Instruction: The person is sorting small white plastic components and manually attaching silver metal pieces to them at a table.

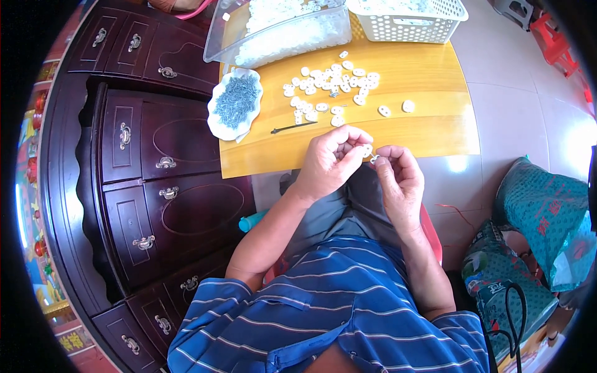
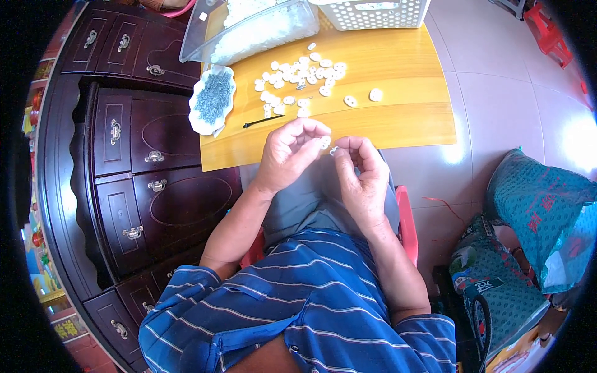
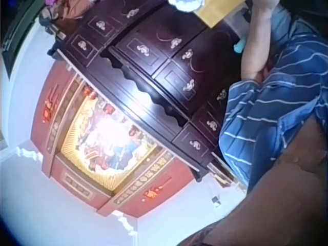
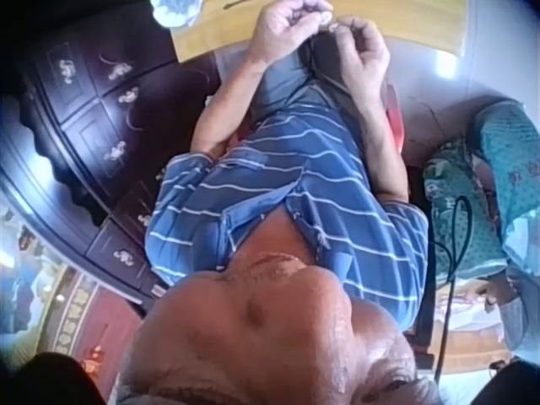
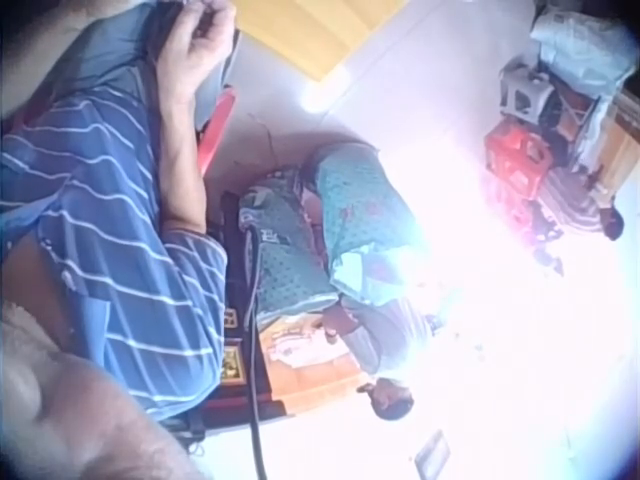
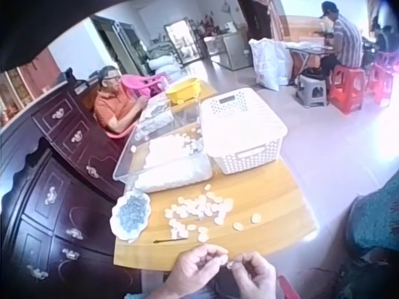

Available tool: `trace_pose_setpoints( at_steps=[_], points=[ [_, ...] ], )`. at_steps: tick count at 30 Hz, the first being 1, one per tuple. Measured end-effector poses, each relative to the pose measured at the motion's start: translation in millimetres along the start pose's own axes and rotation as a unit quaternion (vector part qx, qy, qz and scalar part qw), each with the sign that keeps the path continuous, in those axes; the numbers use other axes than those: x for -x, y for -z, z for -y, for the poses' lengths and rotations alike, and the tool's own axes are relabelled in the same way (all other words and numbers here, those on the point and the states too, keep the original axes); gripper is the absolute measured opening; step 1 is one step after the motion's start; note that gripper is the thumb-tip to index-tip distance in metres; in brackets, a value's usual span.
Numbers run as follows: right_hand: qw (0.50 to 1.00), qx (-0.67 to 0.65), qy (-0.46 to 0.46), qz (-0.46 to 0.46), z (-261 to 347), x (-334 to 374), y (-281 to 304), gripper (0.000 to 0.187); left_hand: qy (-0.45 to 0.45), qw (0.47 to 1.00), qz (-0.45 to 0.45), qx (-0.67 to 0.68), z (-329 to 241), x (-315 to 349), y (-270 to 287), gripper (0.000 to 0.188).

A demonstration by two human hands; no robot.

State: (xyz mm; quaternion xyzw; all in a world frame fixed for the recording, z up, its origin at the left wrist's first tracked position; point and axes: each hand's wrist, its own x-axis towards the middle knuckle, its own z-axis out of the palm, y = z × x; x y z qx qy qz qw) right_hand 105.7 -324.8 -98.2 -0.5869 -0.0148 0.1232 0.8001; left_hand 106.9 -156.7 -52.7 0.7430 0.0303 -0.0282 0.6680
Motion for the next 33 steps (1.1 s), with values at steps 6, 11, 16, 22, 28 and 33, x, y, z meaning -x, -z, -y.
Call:
trace_pose_setpoints(
  at_steps=[6,11,16,22,28,33],
  points=[
    [1.000,0.008,0.005,-0.001,-1.1,-1.1,0.2,0.013,-0.001,1.000,-0.006,-0.009,-2.8,-0.9,0.9,0.015],
    [1.000,0.014,0.012,0.002,0.6,-0.9,-0.9,0.013,0.008,0.999,0.008,-0.030,1.6,1.1,1.7,0.015],
    [0.999,0.031,0.018,0.010,-1.6,0.3,-1.1,0.014,-0.047,0.998,-0.013,-0.043,-1.7,1.3,-3.7,0.009],
    [1.000,-0.014,-0.016,0.009,0.9,0.6,-2.2,0.018,-0.074,0.992,0.016,-0.101,-1.5,-1.1,5.3,0.008],
    [0.995,-0.091,-0.039,0.011,-0.1,1.0,-4.4,0.020,0.002,0.997,0.025,-0.075,-6.1,2.6,3.9,0.013],
    [0.992,-0.096,-0.074,0.033,3.1,-0.1,-3.6,0.017,0.006,0.997,0.011,-0.075,-5.8,3.3,2.4,0.012]
  ],
)
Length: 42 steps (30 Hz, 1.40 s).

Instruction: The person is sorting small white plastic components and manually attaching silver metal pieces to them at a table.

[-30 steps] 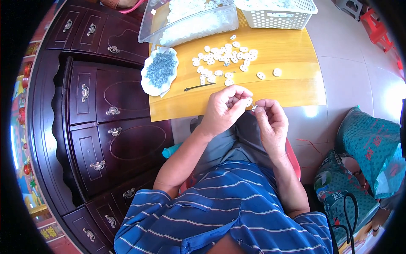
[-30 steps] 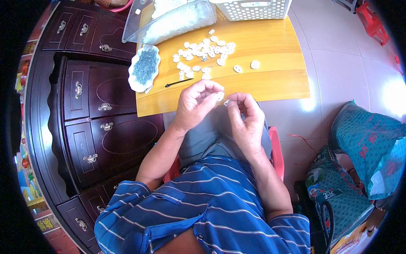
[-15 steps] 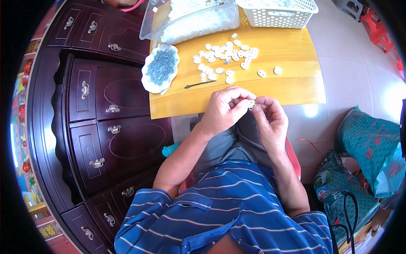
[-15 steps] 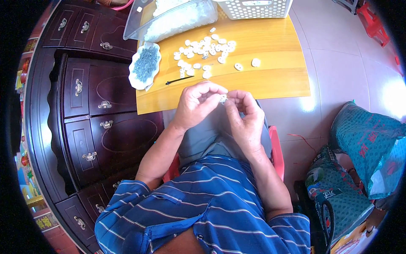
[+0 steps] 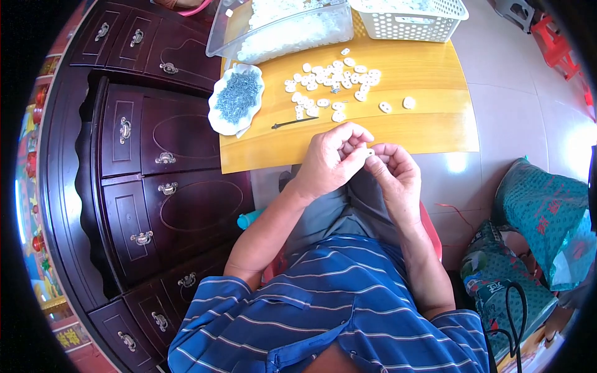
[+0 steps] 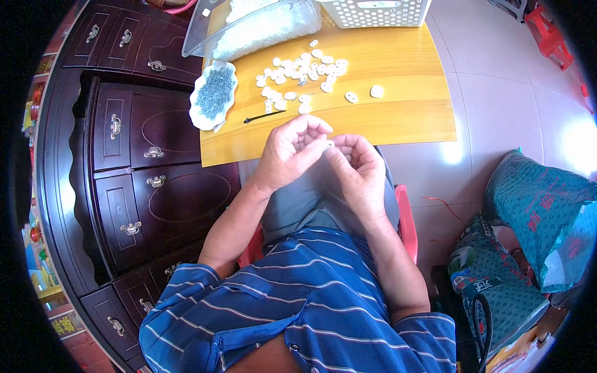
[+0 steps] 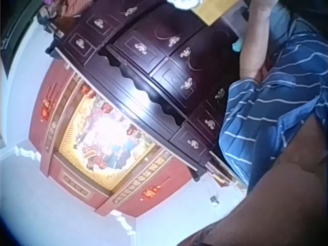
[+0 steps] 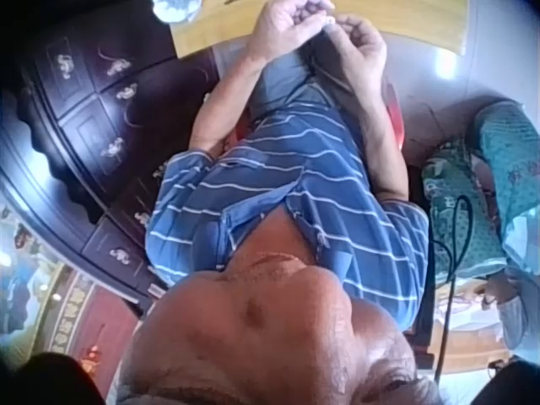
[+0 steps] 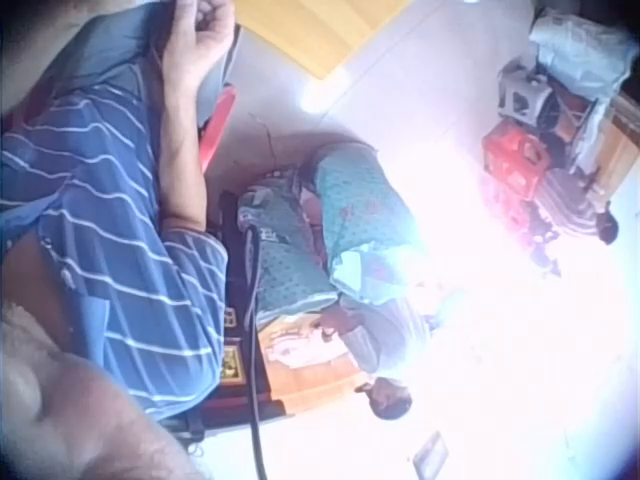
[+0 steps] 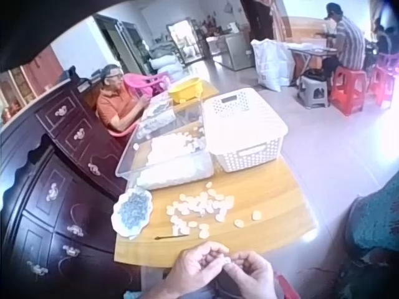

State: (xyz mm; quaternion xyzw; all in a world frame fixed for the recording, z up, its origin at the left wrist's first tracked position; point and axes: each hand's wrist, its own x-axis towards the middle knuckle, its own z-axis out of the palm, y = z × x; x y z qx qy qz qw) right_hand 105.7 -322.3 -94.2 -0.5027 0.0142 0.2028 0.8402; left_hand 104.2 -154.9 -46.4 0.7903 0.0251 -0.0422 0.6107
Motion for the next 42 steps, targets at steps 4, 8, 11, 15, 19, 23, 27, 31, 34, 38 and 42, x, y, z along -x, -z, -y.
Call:
trace_pose_setpoints(
  at_steps=[4,8,11,15,19,23,27,31,34,38,42],
  points=[
    [1.000,-0.010,-0.004,-0.008,-3.8,-1.3,2.4,0.017,-0.039,0.998,0.018,-0.054,-4.0,0.4,-0.1,0.019],
    [0.997,-0.064,-0.019,-0.024,-2.4,-2.4,2.7,0.014,-0.103,0.981,0.045,-0.156,-16.5,3.4,0.5,0.029],
    [0.995,-0.093,-0.035,-0.023,1.7,-2.6,1.8,0.013,-0.186,0.941,0.002,-0.284,-18.6,2.1,-10.5,0.034],
    [0.990,-0.130,-0.058,-0.018,2.1,-2.2,4.2,0.011,-0.211,0.923,-0.015,-0.320,-12.7,2.1,-13.4,0.035],
    [0.989,-0.134,-0.067,-0.010,-1.8,-2.9,8.7,0.010,-0.227,0.917,-0.022,-0.327,-10.3,1.6,-12.8,0.033],
    [0.981,-0.153,-0.115,-0.016,-2.8,-4.2,10.8,0.015,-0.204,0.928,-0.003,-0.313,-10.9,1.4,-7.5,0.031],
    [0.984,-0.134,-0.117,-0.004,-4.1,-4.5,11.6,0.017,-0.199,0.936,0.015,-0.290,-7.8,-0.2,-3.2,0.028],
    [0.991,-0.089,-0.100,0.010,-9.1,-6.0,14.6,0.019,-0.203,0.935,0.020,-0.289,-8.3,-0.2,-3.2,0.031],
    [0.991,-0.099,-0.084,0.012,-9.3,-5.1,14.4,0.018,-0.184,0.947,0.005,-0.264,-11.4,2.8,-6.4,0.037],
    [0.989,-0.128,-0.077,-0.026,-9.8,-4.3,9.8,0.017,-0.149,0.962,-0.043,-0.227,-7.8,7.7,-13.3,0.045],
    [0.989,-0.126,-0.070,-0.038,-8.5,-2.8,6.0,0.016,-0.152,0.965,-0.071,-0.203,-6.2,11.5,-21.0,0.045]
  ],
)
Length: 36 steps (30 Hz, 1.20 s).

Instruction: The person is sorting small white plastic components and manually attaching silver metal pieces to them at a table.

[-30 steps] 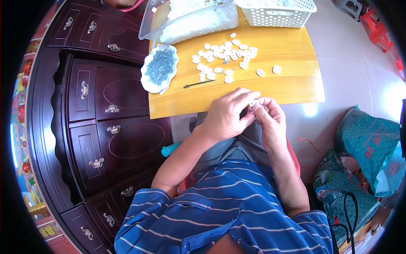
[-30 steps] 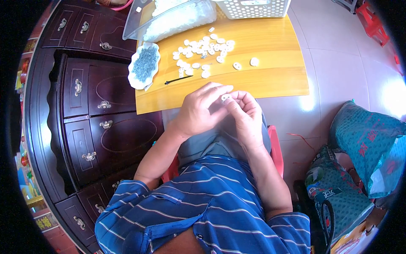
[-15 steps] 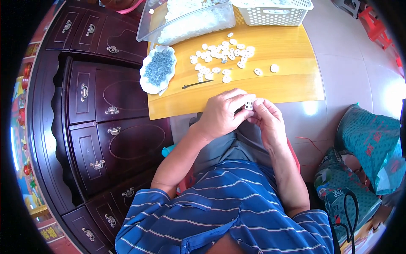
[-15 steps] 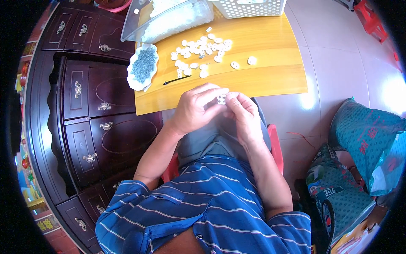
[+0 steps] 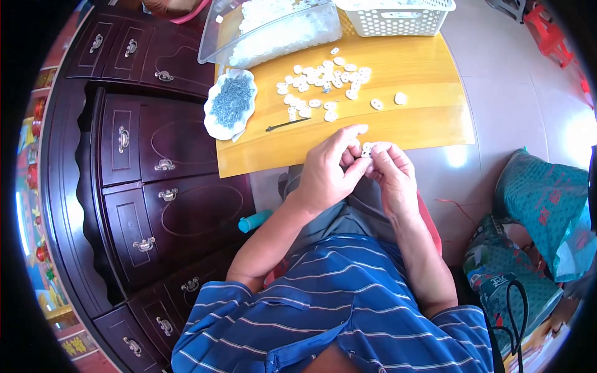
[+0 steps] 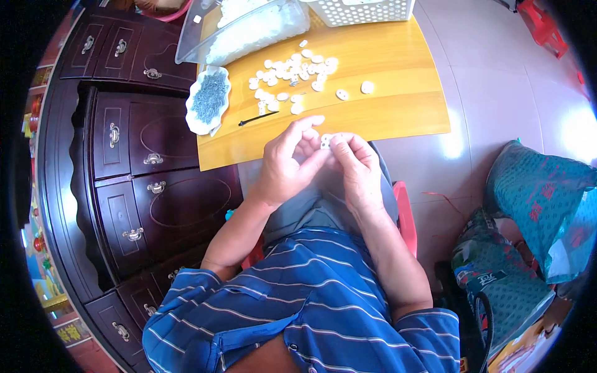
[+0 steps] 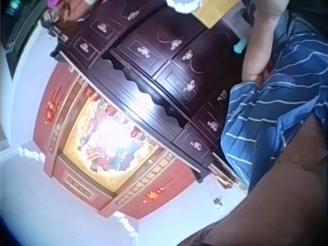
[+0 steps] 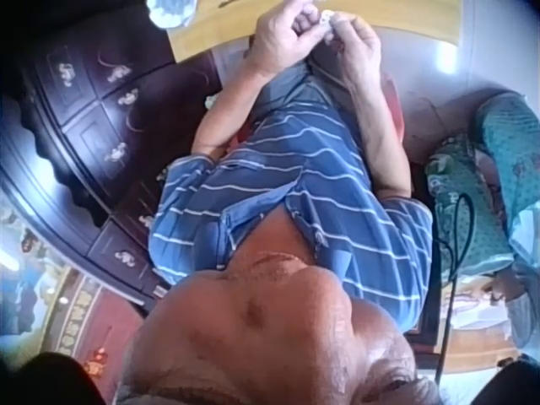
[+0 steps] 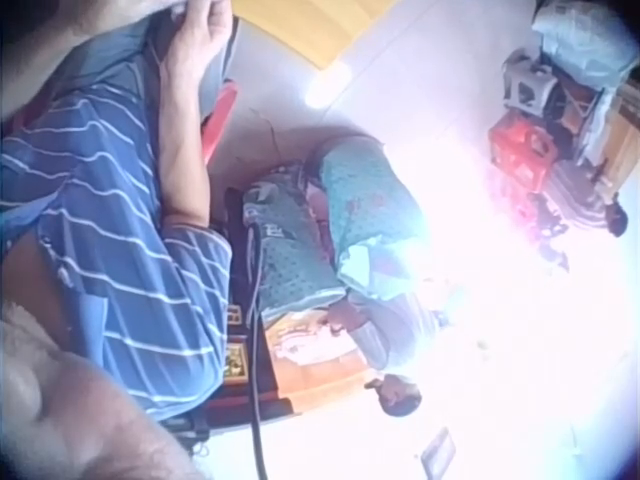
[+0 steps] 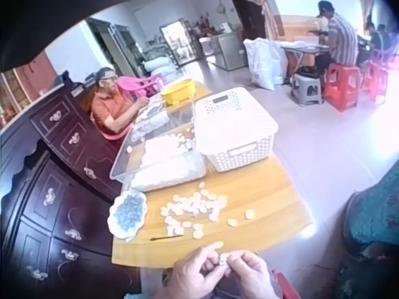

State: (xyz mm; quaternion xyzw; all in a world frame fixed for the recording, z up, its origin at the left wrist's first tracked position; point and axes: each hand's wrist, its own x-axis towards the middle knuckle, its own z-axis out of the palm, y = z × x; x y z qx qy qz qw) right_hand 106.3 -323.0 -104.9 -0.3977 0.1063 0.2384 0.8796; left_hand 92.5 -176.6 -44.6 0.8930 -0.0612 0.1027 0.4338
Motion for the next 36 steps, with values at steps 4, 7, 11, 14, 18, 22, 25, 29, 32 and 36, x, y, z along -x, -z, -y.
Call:
trace_pose_setpoints(
  at_steps=[4,7,11,14,18,22,25,29,32,36],
  points=[
    [1.000,-0.014,0.004,-0.002,-0.1,1.0,-1.1,0.015,0.028,0.997,-0.018,0.074,-1.5,0.6,-8.0,0.043],
    [1.000,0.013,0.005,-0.013,2.0,1.9,-2.5,0.015,0.051,0.992,-0.019,0.116,2.7,0.6,-7.5,0.040],
    [0.999,0.033,0.030,-0.009,3.6,3.1,-5.7,0.015,0.107,0.967,-0.001,0.230,-1.0,-2.9,-7.3,0.039],
    [0.998,0.044,0.038,-0.007,2.5,3.4,-4.9,0.015,0.127,0.963,0.017,0.238,-2.9,-4.5,-4.1,0.038],
    [0.998,0.044,0.041,0.000,2.4,3.5,-5.1,0.016,0.141,0.960,0.029,0.239,-0.9,-4.9,-2.0,0.037],
    [0.999,0.037,0.040,-0.003,3.0,3.4,-5.2,0.015,0.145,0.962,0.065,0.221,-0.2,-4.7,2.4,0.041],
    [0.997,0.051,0.048,0.012,4.3,4.0,-5.4,0.016,0.159,0.957,0.073,0.231,0.5,-4.6,4.4,0.044],
    [0.998,0.055,0.041,0.010,5.1,4.8,-6.4,0.016,0.171,0.951,0.080,0.243,-3.5,-4.9,7.3,0.039],
    [0.998,0.051,0.032,0.005,6.9,5.3,-6.8,0.017,0.154,0.959,0.089,0.219,-0.3,-1.5,7.5,0.036],
    [0.998,0.066,0.018,0.018,10.5,5.4,-7.2,0.017,0.112,0.973,0.085,0.182,1.8,-1.9,12.8,0.036]
  ],
)
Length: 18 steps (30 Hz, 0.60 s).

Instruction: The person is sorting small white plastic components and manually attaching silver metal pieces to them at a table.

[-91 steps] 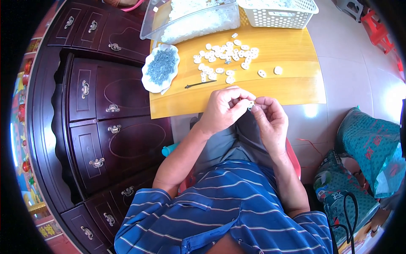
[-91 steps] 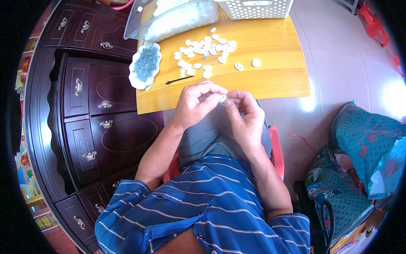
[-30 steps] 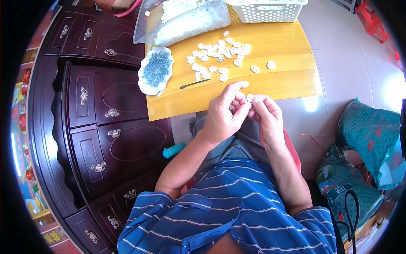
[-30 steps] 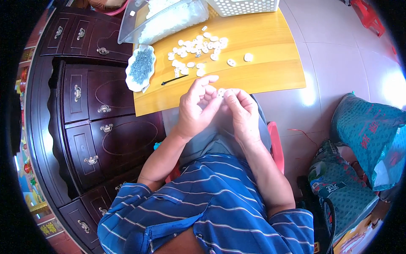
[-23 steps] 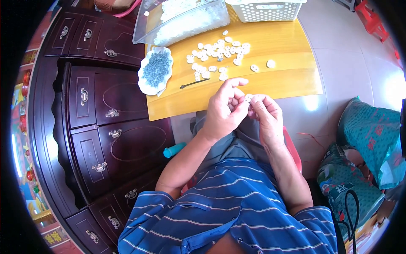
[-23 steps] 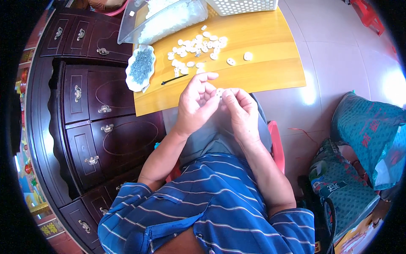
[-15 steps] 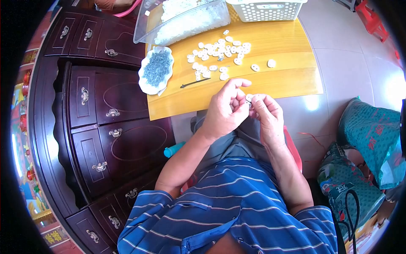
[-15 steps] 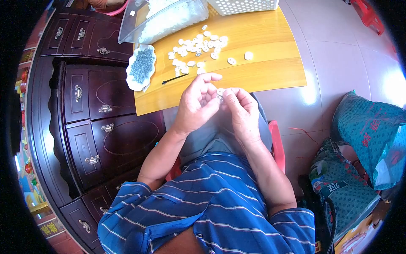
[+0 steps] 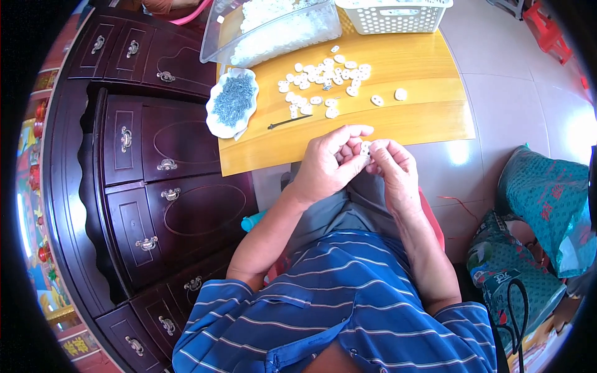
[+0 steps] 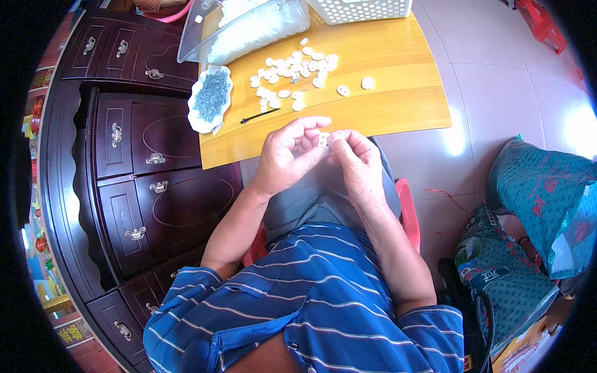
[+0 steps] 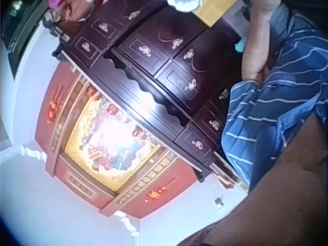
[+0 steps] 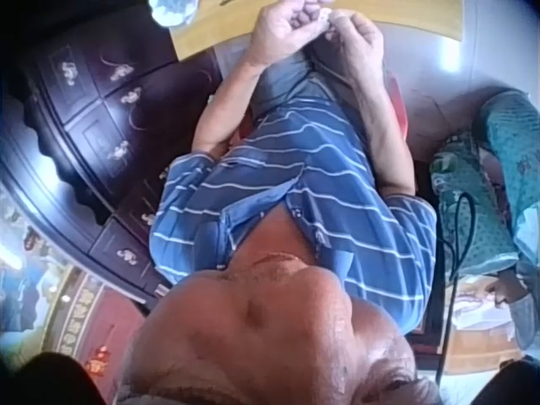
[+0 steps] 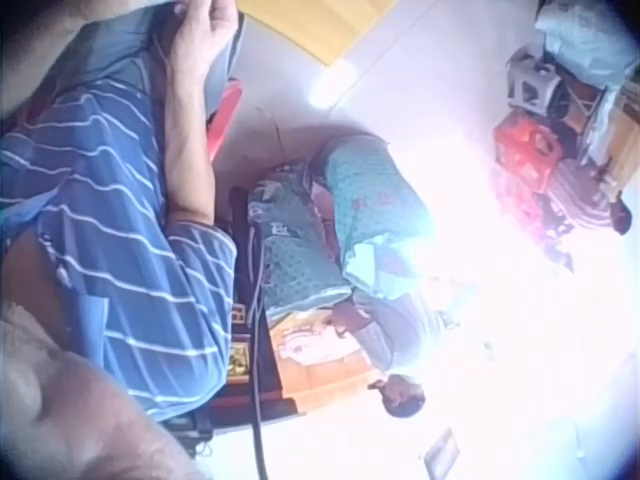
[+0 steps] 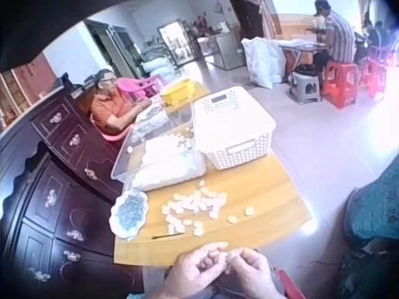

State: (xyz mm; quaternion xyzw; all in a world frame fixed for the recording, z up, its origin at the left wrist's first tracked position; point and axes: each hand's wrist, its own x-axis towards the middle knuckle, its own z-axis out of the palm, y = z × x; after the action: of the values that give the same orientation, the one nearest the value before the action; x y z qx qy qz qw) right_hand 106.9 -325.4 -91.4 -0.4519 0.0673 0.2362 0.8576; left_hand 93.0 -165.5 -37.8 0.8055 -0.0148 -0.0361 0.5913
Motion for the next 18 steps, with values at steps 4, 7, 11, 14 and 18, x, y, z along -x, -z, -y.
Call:
trace_pose_setpoints(
  at_steps=[4,7,11,14,18],
  points=[
    [1.000,0.002,-0.007,0.010,-0.9,0.7,1.0,0.017,-0.053,0.993,0.021,-0.103,-1.0,-1.4,10.7,0.032],
    [1.000,0.002,-0.011,0.019,-3.5,-0.7,1.3,0.016,-0.096,0.979,0.031,-0.177,-5.5,-1.6,14.7,0.029],
    [1.000,0.001,-0.021,0.014,-4.5,-1.3,1.7,0.015,-0.142,0.960,0.019,-0.241,-6.7,-0.9,12.6,0.027],
    [1.000,0.001,-0.018,0.019,-6.7,-1.4,3.8,0.013,-0.134,0.962,0.018,-0.236,-4.5,0.6,12.0,0.024],
    [0.999,-0.004,-0.025,0.022,-8.3,-1.0,3.4,0.011,-0.143,0.964,0.017,-0.222,-2.3,0.2,13.2,0.022]
  ],
)
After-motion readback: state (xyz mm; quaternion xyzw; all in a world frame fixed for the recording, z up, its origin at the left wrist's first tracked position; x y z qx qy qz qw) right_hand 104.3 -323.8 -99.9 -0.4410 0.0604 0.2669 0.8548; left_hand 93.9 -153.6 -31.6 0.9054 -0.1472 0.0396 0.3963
